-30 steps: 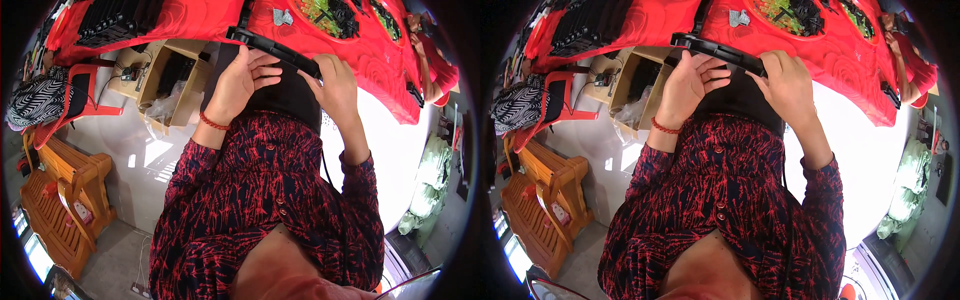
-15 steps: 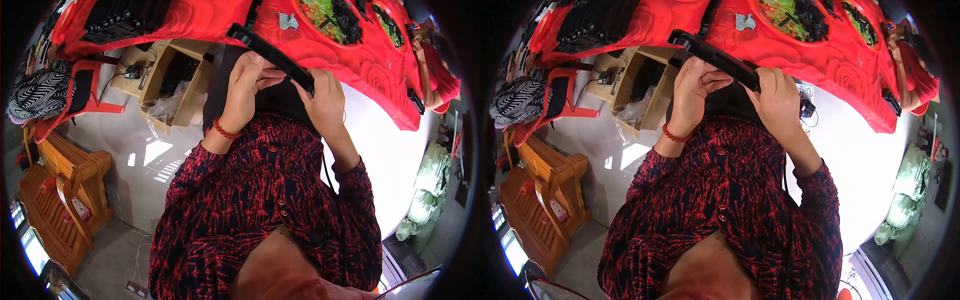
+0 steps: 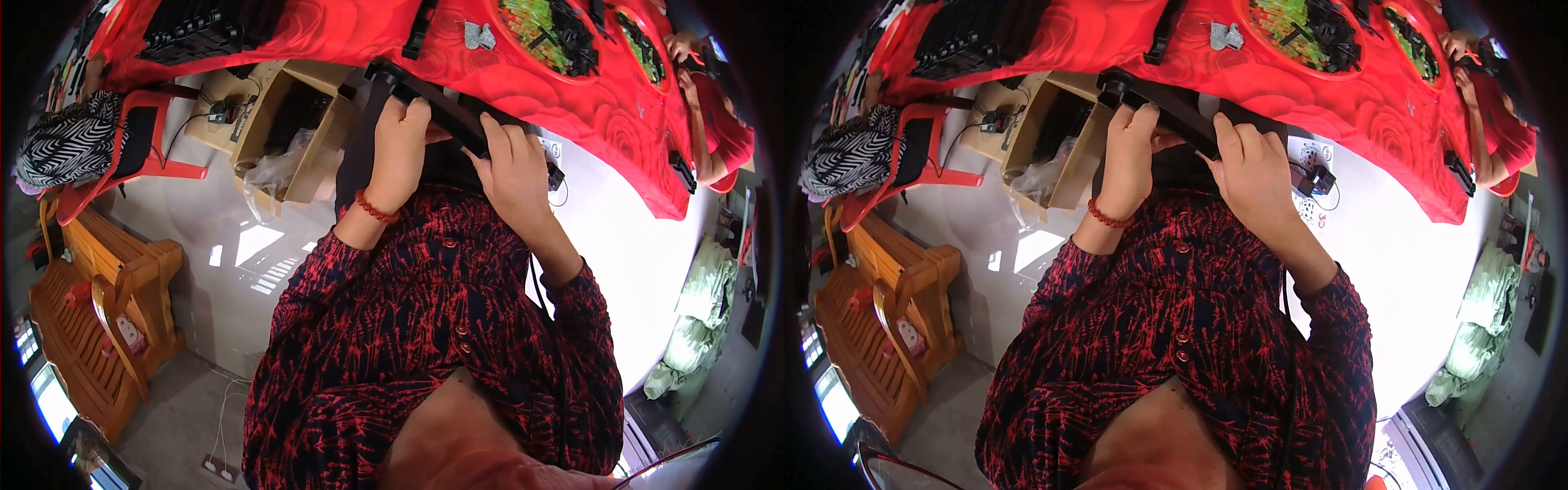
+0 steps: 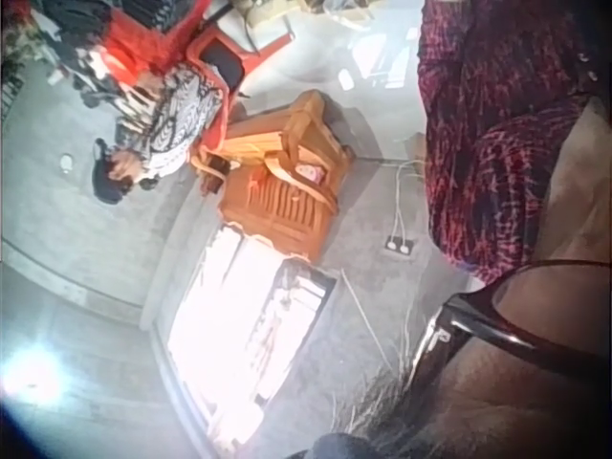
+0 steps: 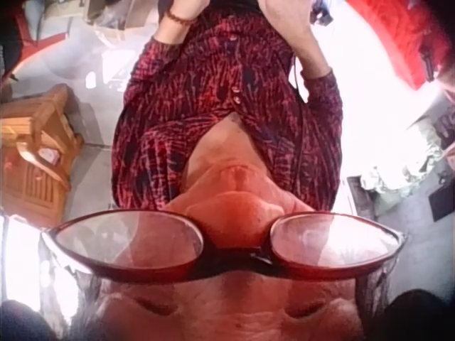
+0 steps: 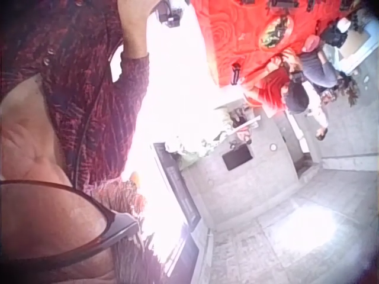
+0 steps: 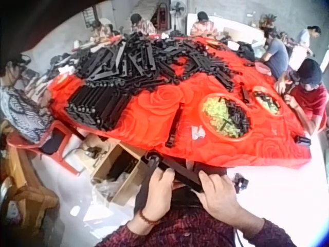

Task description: The person assembles black plastic parts by hand, holding and turning each piece while inserting and pressing smaller components into place.

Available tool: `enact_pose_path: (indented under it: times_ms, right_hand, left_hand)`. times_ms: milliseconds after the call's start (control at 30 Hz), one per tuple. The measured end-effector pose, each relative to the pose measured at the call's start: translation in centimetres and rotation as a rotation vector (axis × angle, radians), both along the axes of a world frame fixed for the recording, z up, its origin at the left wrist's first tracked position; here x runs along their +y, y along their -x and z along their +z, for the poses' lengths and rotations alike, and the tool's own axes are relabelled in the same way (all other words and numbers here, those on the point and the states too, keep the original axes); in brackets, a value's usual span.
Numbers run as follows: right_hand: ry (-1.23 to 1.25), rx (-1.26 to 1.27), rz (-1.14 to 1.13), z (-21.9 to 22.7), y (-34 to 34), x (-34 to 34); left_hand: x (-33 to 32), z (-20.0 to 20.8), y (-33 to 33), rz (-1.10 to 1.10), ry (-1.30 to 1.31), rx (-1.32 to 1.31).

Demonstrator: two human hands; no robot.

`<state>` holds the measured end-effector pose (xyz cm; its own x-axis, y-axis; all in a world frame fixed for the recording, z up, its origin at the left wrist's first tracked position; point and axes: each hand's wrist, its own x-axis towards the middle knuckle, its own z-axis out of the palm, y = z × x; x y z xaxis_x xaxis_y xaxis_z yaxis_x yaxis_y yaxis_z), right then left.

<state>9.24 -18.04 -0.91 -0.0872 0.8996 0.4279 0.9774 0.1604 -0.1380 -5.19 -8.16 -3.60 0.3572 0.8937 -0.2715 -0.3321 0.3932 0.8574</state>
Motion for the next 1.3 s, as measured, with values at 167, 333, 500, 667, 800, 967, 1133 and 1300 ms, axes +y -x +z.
enact_pose_path:
  times_ms: [167, 333, 500, 667, 800, 967, 1133, 1300]
  right_hand:
    - [0.044, 0.093, 0.000, -0.5, 0.4, 0.0]
    - [0.089, 0.033, 0.010, -0.2, 1.0, -0.1]
    - [0.122, 0.075, -0.010, -0.7, 1.2, -0.4]
    - [0.199, 0.325, -0.077, -1.7, 1.2, -0.6]
    - [0.185, 0.437, -0.087, -1.2, 1.3, -0.6]
    - [0.177, 0.260, -0.123, -1.8, 1.4, -0.8]
    - [0.117, 0.088, -0.028, -1.7, 1.8, -0.9]
    - [0.220, 0.195, -0.037, -2.1, 1.4, -1.2]
  left_hand:
    - [0.6, -0.6, 0.3, -0.083, 0.042, 0.102]
    - [0.7, -1.1, 0.2, -0.073, 0.058, 0.127]
    - [1.0, -1.7, 0.3, -0.042, 0.037, 0.114]
    - [0.8, -1.3, 0.6, -0.136, -0.035, 0.119]
    - [0.6, -1.2, 0.3, -0.102, -0.038, -0.011]
    - [0.6, -0.5, 0.3, -0.083, 0.056, 0.000]
    - [1.2, -1.9, 0.1, -0.016, 0.020, 0.156]
    - [1.8, -2.3, 0.3, -0.029, 0.016, 0.241]
